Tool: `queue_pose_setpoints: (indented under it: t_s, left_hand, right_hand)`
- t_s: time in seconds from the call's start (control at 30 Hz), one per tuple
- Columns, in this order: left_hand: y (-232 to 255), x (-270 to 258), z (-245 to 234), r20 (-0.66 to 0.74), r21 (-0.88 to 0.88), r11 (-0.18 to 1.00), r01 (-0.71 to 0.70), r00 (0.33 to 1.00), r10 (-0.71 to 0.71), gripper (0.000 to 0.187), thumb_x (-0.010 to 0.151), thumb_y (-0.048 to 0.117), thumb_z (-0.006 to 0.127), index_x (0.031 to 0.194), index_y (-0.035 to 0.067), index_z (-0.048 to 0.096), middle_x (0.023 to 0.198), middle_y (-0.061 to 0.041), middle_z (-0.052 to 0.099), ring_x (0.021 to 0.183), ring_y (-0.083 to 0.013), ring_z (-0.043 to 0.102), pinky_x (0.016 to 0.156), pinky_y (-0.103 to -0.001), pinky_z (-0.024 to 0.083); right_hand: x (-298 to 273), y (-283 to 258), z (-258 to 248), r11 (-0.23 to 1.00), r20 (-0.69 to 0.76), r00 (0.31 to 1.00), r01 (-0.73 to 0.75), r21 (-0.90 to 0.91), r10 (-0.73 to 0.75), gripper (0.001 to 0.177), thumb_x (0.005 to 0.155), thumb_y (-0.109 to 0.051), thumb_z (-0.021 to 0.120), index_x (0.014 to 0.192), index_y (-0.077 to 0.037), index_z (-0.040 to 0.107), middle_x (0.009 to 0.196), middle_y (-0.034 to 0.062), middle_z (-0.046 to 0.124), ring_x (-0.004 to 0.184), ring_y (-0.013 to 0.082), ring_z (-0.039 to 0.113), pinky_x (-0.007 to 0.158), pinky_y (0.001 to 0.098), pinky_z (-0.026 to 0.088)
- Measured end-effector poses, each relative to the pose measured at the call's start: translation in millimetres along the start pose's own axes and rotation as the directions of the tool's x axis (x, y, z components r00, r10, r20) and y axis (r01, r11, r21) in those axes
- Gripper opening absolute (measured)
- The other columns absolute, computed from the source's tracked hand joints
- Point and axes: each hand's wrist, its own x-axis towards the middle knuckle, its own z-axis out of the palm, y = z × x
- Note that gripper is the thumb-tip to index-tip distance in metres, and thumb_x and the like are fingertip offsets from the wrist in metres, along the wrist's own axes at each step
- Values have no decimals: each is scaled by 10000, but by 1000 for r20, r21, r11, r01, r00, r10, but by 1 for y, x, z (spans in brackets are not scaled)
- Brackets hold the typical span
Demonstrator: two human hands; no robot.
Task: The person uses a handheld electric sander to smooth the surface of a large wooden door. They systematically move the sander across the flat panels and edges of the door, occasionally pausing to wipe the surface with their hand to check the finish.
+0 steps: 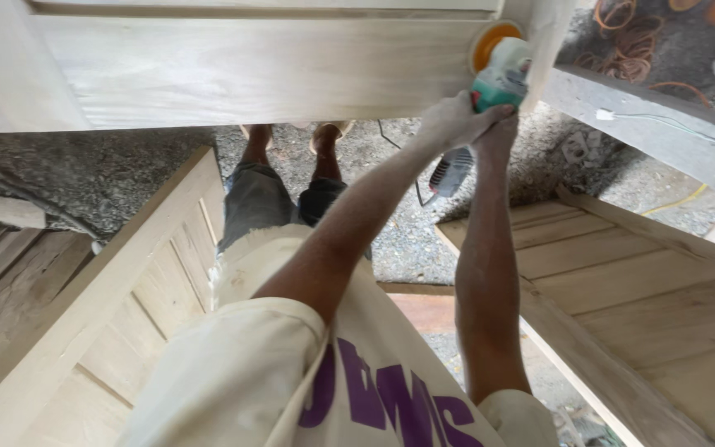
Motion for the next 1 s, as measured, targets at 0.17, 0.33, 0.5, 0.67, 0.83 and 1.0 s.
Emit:
queue_pose_setpoints:
  t_s: [0.17,0.33,0.5,0.67,0.83,1.0]
  left_hand:
    - [-15,-23,-20,-87,115,993,-15,996,26,885,831,863,458,1184,60,580,814,-25,722,618,-114,711,570,-284,599]
    - [-82,-90,-92,-65,-34,999,-32,997,29,840,845,810,445,1184,53,581,884,-64,756,690,-167,783,638,-316,671]
    - [-161,-172,-177,-181,-300,953,-49,983,-7,877,898,715,516,1404,-2,502,1153,-158,735,1014,-276,770,885,-422,634]
    - [-256,-235,-238,-416,-412,892,-186,909,-3,781,1003,642,524,1335,-62,594,1115,-190,738,989,-242,761,887,-355,619]
    - [-331,-285,-268,-504,-536,819,-205,856,-114,716,1023,652,464,1192,-26,622,792,-86,582,635,-155,511,561,-318,427]
    - [-349,-301,-253,-628,-481,740,-471,774,85,706,1073,654,426,1241,-6,610,994,-111,655,923,-172,644,793,-301,571]
  right_hand:
    - [-14,3,38,517,178,980,-196,833,85,484,949,-320,585,1241,61,517,1040,227,658,897,395,735,761,533,676]
    - [-104,-23,133,706,90,826,527,-472,-556,612,916,-375,834,1284,-2,516,1142,177,703,1012,355,735,849,502,602]
    - [-167,-50,262,664,168,919,377,-645,-358,609,857,-472,791,1233,-39,585,1052,194,736,959,389,726,793,509,583]
    - [-222,-66,372,606,428,895,411,-681,-127,547,780,-475,782,1121,-68,647,781,127,708,757,355,731,698,499,592]
    - [-273,-60,460,583,533,780,611,-536,-328,646,761,-331,830,1192,22,502,713,99,668,495,210,646,414,355,563]
    - [-288,-36,476,395,648,693,717,-575,-314,454,839,-230,826,1064,-15,496,695,77,628,471,167,605,377,326,509]
